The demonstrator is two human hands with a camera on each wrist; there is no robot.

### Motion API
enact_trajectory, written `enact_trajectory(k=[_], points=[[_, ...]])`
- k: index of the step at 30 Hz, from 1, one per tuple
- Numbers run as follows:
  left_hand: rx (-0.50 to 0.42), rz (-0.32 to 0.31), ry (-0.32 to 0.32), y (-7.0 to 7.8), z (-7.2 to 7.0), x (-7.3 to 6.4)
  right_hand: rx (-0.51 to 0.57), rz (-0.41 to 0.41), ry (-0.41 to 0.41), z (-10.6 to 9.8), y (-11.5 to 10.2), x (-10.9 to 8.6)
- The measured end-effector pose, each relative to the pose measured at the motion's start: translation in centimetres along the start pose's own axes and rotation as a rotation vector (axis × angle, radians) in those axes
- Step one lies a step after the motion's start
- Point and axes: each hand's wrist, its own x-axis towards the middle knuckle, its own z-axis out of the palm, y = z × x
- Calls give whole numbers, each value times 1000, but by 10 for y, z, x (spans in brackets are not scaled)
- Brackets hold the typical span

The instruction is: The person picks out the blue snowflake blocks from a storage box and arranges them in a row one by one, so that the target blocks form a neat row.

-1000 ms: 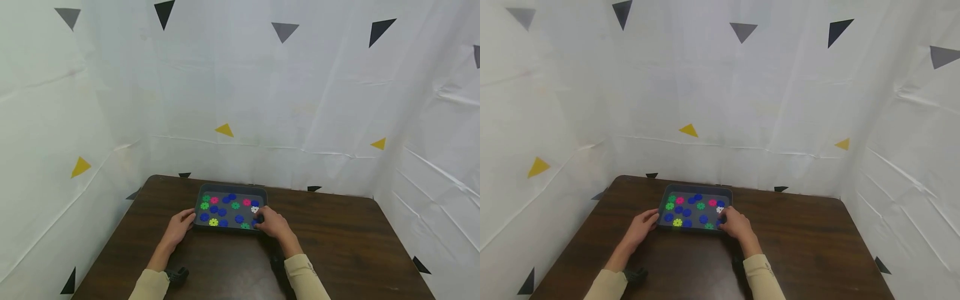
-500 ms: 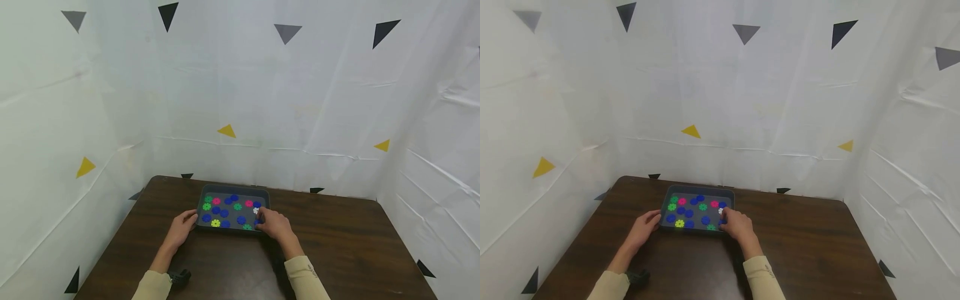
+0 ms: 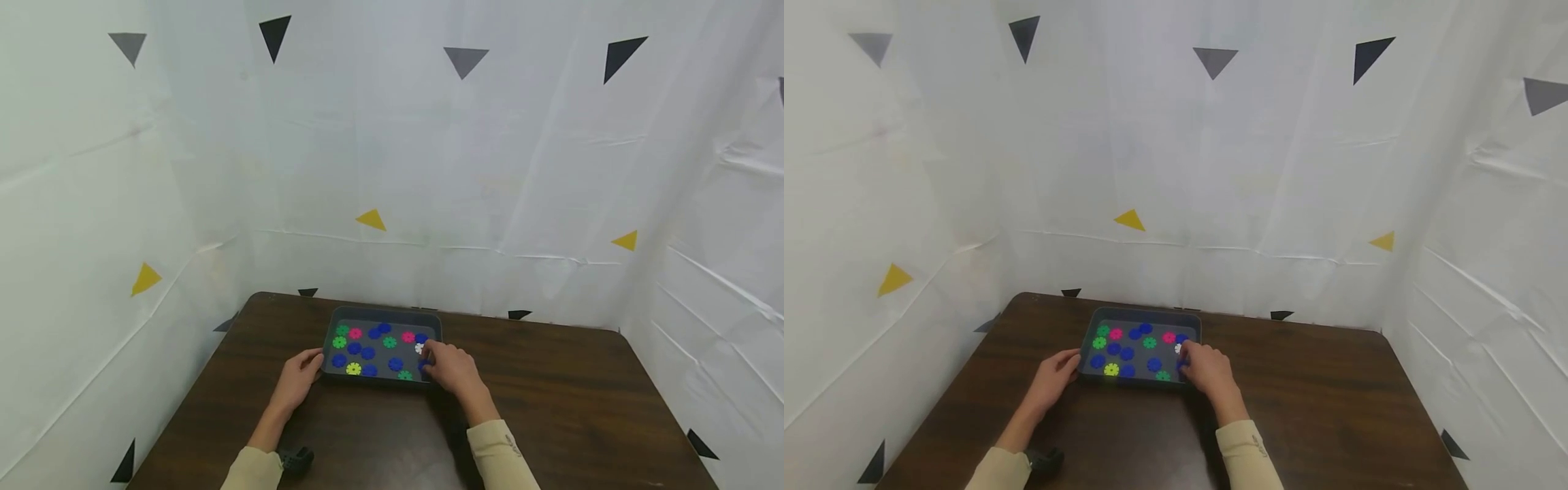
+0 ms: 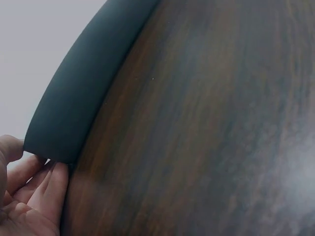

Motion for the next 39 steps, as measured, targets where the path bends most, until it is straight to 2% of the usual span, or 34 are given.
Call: enact_trajectory(k=[9, 18, 24, 31, 39], points=[[13, 0, 29, 0, 6, 0, 0, 8, -10, -6, 0, -6], [-33, 22, 10, 3, 15, 5, -31, 10, 88, -14, 7, -12], [-23, 11, 37, 3, 13, 4, -10, 36, 65, -15, 5, -13], [-18, 2, 35, 2, 10, 0, 30, 53, 144, -9, 5, -20], [22, 25, 40, 0, 2, -1, 96, 58, 223, -11, 2, -26]])
